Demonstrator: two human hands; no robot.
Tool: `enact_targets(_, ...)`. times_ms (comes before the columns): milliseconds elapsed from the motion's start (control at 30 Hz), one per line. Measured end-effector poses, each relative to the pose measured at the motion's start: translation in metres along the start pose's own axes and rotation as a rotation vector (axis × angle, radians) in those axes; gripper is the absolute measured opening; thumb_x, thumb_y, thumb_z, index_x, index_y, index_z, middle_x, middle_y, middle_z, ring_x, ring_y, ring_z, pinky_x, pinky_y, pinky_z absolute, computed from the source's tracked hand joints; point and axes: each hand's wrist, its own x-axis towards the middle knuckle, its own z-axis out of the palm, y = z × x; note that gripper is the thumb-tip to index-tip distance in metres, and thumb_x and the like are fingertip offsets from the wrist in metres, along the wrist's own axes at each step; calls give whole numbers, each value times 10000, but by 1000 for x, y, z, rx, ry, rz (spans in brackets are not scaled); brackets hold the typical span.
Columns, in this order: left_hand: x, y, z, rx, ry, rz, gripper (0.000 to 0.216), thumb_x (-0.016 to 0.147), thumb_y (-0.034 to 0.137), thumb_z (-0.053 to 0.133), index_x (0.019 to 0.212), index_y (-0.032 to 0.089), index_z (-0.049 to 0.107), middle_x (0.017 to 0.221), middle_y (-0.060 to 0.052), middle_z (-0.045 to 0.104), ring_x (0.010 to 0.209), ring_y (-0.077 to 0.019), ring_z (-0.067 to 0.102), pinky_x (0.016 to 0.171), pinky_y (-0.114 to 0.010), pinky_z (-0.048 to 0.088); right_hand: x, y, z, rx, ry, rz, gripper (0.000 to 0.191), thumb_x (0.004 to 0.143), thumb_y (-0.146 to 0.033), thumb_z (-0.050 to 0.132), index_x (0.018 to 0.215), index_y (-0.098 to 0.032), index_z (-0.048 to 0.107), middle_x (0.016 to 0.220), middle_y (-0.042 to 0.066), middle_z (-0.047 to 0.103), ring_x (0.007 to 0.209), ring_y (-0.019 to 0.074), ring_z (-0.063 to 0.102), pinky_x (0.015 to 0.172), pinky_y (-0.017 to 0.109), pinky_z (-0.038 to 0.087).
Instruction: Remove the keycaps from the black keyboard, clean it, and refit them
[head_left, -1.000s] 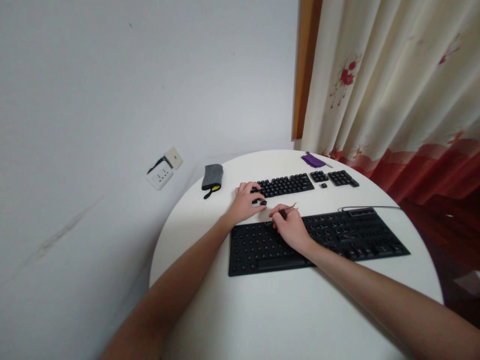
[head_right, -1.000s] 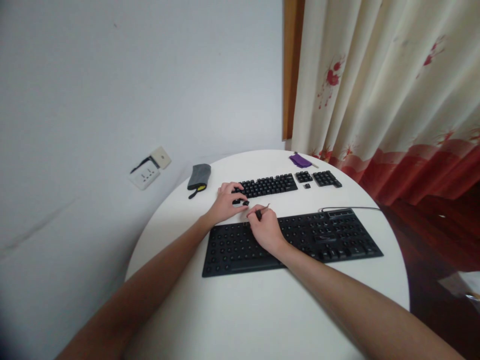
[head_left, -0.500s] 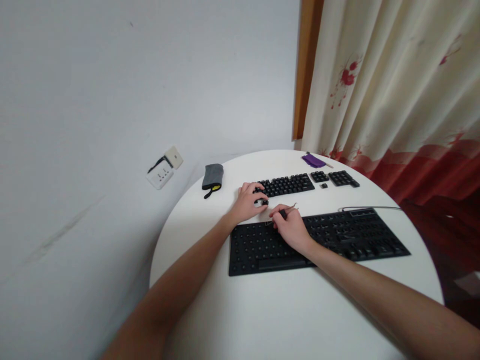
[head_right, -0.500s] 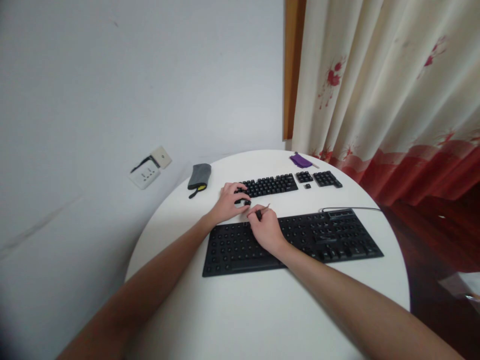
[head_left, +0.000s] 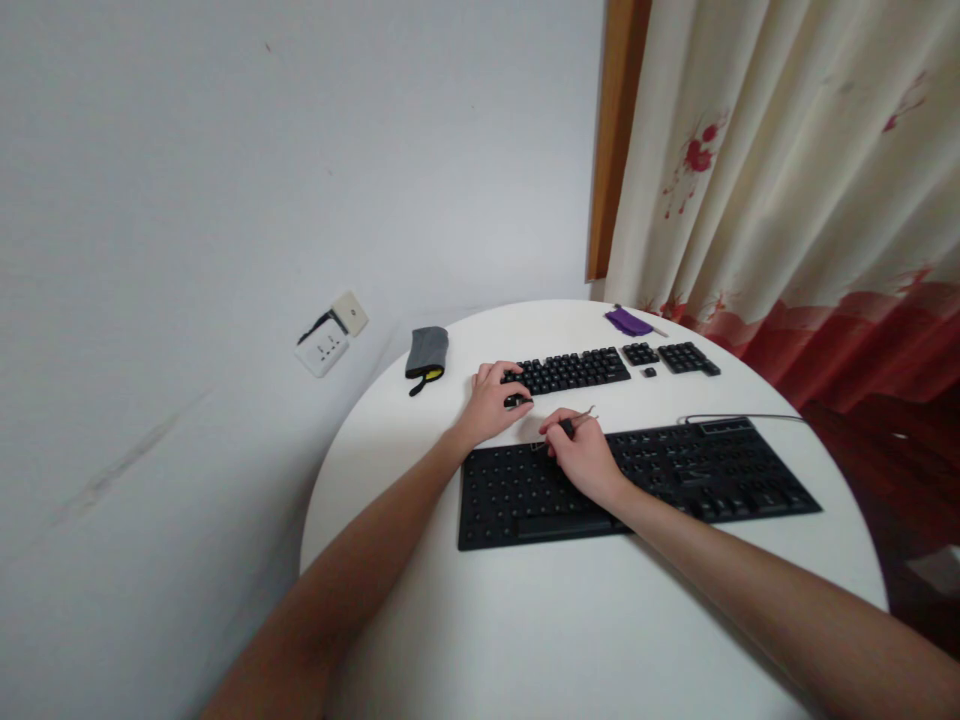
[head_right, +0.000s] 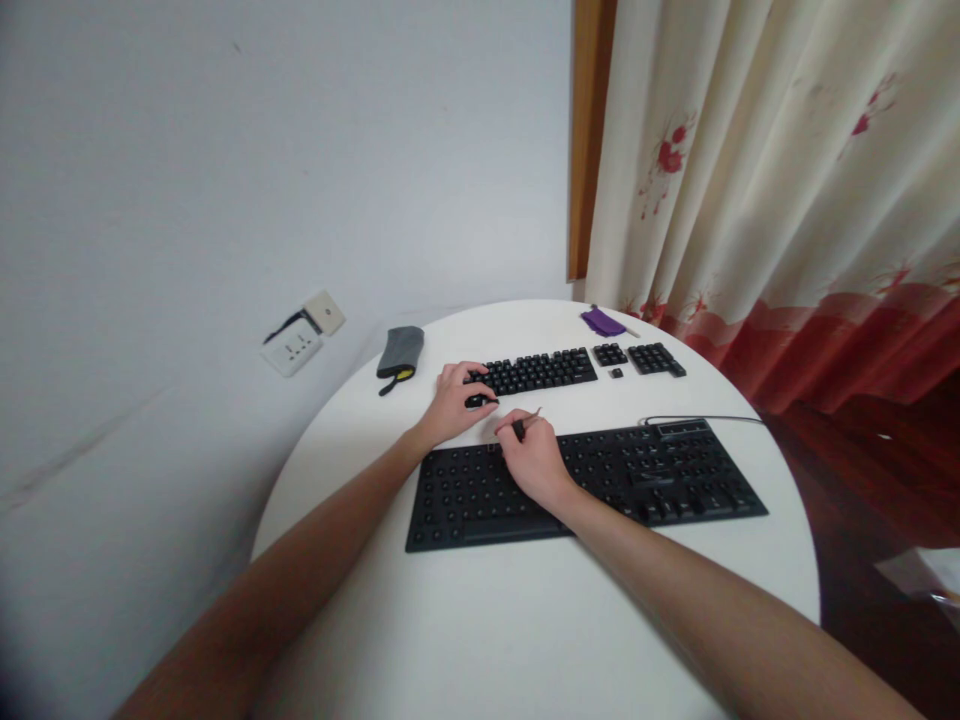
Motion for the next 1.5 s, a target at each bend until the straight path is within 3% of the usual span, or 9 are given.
enact_targets(367, -2, -2, 0, -65, -7, 11, 63, 768, 340, 792, 783, 288, 761, 1297, -6, 543, 1199, -265, 419, 1041, -455, 378, 0, 1, 0, -14, -7, 0, 170, 785, -232, 494, 722, -191, 646, 516, -35, 553, 453, 137, 479, 503, 250, 386)
enact_targets(633, -1, -2, 2, -22, -2, -10, 191, 755, 332, 794, 933, 287, 742, 1297, -19, 544, 1190, -271, 425, 1050, -453, 364, 1, 2, 0, -6, -8, -7, 171, 784, -234, 497, 725, -188, 649, 517, -36, 555, 456, 138, 481, 516, 252, 392)
enact_targets(867, 1, 0, 2, 0, 25, -48, 474, 739, 305, 785, 1192, 306, 646, 1269, -28, 557, 1189, -277, 430, 1036, -444, 360, 0, 0, 0, -7, -5, -9, 169, 773, -230, 490, 717, -193, 645, 511, -36, 548, 460, 143, 486, 513, 256, 392)
enact_targets(1500, 2, 0, 5, 39, 6, -111, 561, 739, 339, 765, 1271, 318, 589, 1299, -46, 530, 1203, -307, 415, 989, -461, 361, -1, -3, -1, -15, -9, 9, 165, 764, -228, 491, 714, -190, 643, 518, -33, 552, 457, 138, 485, 501, 255, 384)
